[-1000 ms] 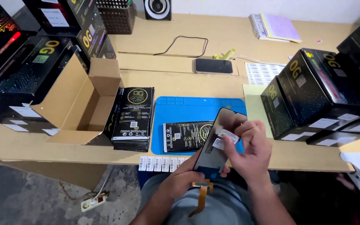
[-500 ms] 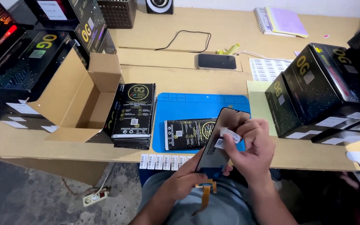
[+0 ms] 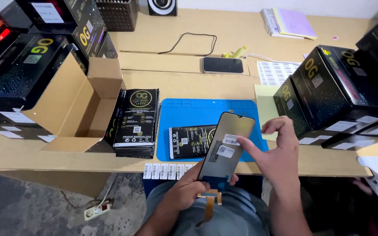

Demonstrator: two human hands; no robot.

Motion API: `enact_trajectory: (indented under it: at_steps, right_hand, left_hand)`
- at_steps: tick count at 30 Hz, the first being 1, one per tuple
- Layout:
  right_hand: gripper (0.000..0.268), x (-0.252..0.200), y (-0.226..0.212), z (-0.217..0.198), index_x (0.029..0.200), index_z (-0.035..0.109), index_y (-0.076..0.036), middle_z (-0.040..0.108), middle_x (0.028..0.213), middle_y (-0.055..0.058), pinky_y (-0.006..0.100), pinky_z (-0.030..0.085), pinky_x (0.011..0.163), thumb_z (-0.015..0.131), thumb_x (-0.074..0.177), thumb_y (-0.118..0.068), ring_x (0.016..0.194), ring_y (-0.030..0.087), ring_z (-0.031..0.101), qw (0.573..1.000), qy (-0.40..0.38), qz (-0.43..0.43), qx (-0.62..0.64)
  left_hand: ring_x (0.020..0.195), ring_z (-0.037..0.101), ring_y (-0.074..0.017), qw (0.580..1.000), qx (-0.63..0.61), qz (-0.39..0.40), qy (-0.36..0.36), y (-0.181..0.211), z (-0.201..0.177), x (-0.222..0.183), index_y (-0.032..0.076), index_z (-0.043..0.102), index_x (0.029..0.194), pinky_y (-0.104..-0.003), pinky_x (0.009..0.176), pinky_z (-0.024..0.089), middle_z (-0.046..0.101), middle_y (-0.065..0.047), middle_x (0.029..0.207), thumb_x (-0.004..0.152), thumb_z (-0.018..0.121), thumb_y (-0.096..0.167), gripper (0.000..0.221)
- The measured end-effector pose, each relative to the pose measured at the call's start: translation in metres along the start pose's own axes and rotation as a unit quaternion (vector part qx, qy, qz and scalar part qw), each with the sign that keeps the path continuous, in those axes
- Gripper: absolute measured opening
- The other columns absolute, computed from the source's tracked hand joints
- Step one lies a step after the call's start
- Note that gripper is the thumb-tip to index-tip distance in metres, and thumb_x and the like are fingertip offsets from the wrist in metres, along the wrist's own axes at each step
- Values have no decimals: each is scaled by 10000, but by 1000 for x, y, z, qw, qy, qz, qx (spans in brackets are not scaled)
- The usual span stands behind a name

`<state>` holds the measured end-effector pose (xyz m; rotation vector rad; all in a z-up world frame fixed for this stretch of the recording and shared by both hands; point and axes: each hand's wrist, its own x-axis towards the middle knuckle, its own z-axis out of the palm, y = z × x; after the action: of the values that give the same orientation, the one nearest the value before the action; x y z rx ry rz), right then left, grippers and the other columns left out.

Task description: Applying protective stickers to phone screens and placing them into retail boxes.

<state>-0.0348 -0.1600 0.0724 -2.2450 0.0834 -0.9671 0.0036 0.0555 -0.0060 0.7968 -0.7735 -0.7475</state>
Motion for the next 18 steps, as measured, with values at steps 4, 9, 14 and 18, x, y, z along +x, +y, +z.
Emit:
enact_trajectory:
  at_steps: [4, 9, 14, 18]
  right_hand:
    - [694, 3, -13, 4, 1228, 416, -83, 451, 1187, 95, 296, 482, 915, 893, 752, -251, 997, 180, 525, 999, 20, 19, 47]
    - [1054, -8, -1, -13, 1517, 265, -136, 491, 1293, 90, 336, 480, 994, 896, 701, -356, 1116, 185, 584, 989, -76, 36, 122]
    - [521, -42, 34, -33, 1194, 498, -120, 587, 1063, 56, 311, 524, 876, 832, 801, -192, 1012, 190, 614, 968, -101, 69, 219]
    - [515, -79, 27, -28, 1070, 599, -100, 674, 1252, 148, 390, 664, 888, 712, 929, -582, 1158, 302, 696, 841, -344, 78, 411]
  left_hand:
    - [1224, 631, -338, 997, -21, -32, -63, -8, -1, 0, -78, 410, 1491, -474, 1085, 515, 645, -224, 1278, 890, 543, 170, 664]
    - [1164, 652, -369, 998, -58, -4, -37, -5, 2, -1, -78, 357, 1524, -508, 1038, 523, 647, -287, 1248, 964, 602, 269, 703]
    - [1136, 667, -420, 997, -76, 7, 4, -3, -1, 0, -139, 463, 1403, -518, 1012, 525, 670, -335, 1217, 889, 571, 223, 638]
    - [1152, 631, -497, 981, -165, 47, 84, 3, 15, 0, -169, 446, 1401, -576, 1000, 525, 620, -436, 1215, 875, 577, 138, 624]
